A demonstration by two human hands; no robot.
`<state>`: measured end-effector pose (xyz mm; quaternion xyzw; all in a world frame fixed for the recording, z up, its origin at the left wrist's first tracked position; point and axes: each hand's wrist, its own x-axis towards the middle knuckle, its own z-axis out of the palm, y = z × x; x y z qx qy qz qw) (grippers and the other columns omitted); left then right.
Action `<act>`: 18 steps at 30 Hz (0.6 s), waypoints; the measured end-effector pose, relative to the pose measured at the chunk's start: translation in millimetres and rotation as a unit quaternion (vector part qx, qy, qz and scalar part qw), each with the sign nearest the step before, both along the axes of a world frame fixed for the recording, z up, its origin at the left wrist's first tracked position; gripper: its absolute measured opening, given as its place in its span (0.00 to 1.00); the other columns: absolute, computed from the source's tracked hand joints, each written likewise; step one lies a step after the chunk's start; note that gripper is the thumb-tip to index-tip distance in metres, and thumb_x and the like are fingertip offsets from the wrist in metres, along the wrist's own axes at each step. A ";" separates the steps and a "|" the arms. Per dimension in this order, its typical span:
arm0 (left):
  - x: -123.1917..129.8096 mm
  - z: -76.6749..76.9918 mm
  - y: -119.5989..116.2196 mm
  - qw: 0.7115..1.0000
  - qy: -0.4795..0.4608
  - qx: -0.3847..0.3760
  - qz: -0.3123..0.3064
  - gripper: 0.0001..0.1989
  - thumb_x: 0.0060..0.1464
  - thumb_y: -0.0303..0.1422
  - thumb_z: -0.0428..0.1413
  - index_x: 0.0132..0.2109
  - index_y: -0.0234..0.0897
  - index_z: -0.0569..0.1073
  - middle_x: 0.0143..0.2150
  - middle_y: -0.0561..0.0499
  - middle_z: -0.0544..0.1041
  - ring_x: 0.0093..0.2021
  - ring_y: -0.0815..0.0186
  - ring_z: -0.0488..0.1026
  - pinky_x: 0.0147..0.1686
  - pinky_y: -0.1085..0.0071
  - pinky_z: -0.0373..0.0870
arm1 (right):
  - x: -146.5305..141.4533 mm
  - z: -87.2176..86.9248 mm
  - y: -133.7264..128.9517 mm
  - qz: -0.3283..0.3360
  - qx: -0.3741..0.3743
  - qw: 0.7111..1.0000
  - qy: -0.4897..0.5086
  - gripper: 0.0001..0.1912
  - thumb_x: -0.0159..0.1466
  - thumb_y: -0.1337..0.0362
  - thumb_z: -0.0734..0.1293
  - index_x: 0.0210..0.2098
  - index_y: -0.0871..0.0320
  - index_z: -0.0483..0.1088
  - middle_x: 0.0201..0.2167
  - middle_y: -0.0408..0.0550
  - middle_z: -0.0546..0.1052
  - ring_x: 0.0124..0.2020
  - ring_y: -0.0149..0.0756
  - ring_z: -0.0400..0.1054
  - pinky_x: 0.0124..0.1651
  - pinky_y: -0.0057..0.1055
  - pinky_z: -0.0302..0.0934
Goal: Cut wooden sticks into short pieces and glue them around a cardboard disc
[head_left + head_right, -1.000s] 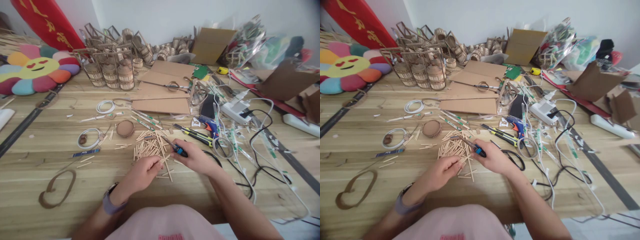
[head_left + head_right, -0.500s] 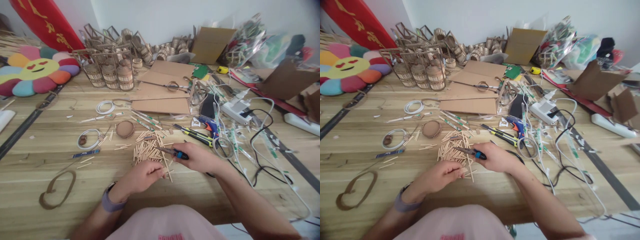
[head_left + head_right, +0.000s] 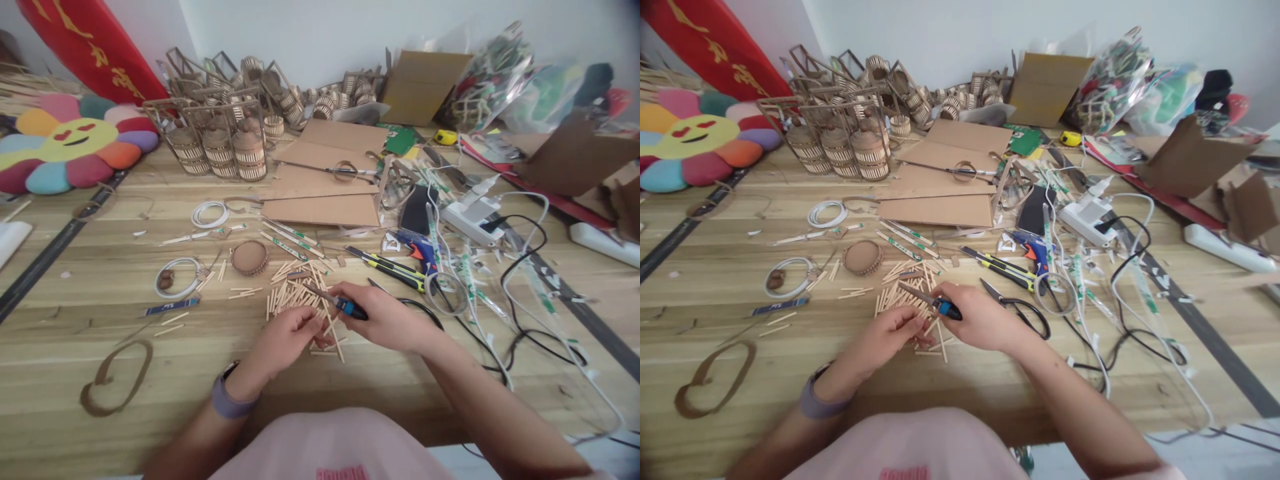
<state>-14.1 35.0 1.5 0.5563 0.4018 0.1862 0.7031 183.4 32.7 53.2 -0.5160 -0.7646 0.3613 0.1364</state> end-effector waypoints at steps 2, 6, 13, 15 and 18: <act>-0.5 0.7 0.9 0.999 0.025 0.030 -0.014 0.22 0.56 0.53 0.51 0.33 0.37 0.68 0.33 0.48 0.79 0.36 0.62 0.76 0.38 0.69 0.70 | 0.5 -1.9 2.5 -0.001 -0.008 1.000 0.005 0.19 0.60 0.70 0.63 0.50 0.59 0.69 0.43 0.53 0.79 0.42 0.40 0.73 0.45 0.34 0.64; -2.1 4.7 1.5 0.991 0.090 0.099 -0.029 0.18 0.60 0.46 0.47 0.33 0.37 0.70 0.34 0.48 0.79 0.37 0.61 0.76 0.39 0.68 0.70 | 3.2 -5.0 6.6 0.017 -0.017 1.000 0.013 0.25 0.58 0.72 0.63 0.55 0.58 0.67 0.51 0.54 0.77 0.49 0.41 0.72 0.52 0.38 0.64; -1.0 8.5 -1.5 0.989 0.089 0.107 -0.041 0.18 0.61 0.44 0.46 0.34 0.36 0.72 0.36 0.46 0.80 0.38 0.60 0.77 0.40 0.67 0.70 | -3.8 -6.0 5.5 0.025 -0.020 0.999 -0.003 0.31 0.58 0.72 0.64 0.62 0.61 0.63 0.57 0.57 0.73 0.56 0.45 0.69 0.57 0.41 0.63; 0.3 7.8 -1.9 0.994 0.067 0.076 -0.036 0.19 0.61 0.47 0.47 0.34 0.37 0.71 0.35 0.46 0.80 0.37 0.60 0.77 0.39 0.67 0.71 | -7.2 -5.0 4.8 0.019 -0.022 1.000 -0.003 0.31 0.58 0.72 0.64 0.62 0.61 0.63 0.57 0.57 0.74 0.56 0.46 0.70 0.57 0.41 0.63; 1.9 5.8 -2.0 0.997 0.046 0.052 -0.026 0.20 0.59 0.49 0.48 0.33 0.37 0.70 0.33 0.47 0.80 0.35 0.60 0.78 0.39 0.66 0.71 | -11.0 -4.6 4.4 0.014 -0.015 1.000 0.002 0.30 0.59 0.71 0.63 0.62 0.61 0.63 0.56 0.57 0.75 0.55 0.45 0.70 0.56 0.41 0.64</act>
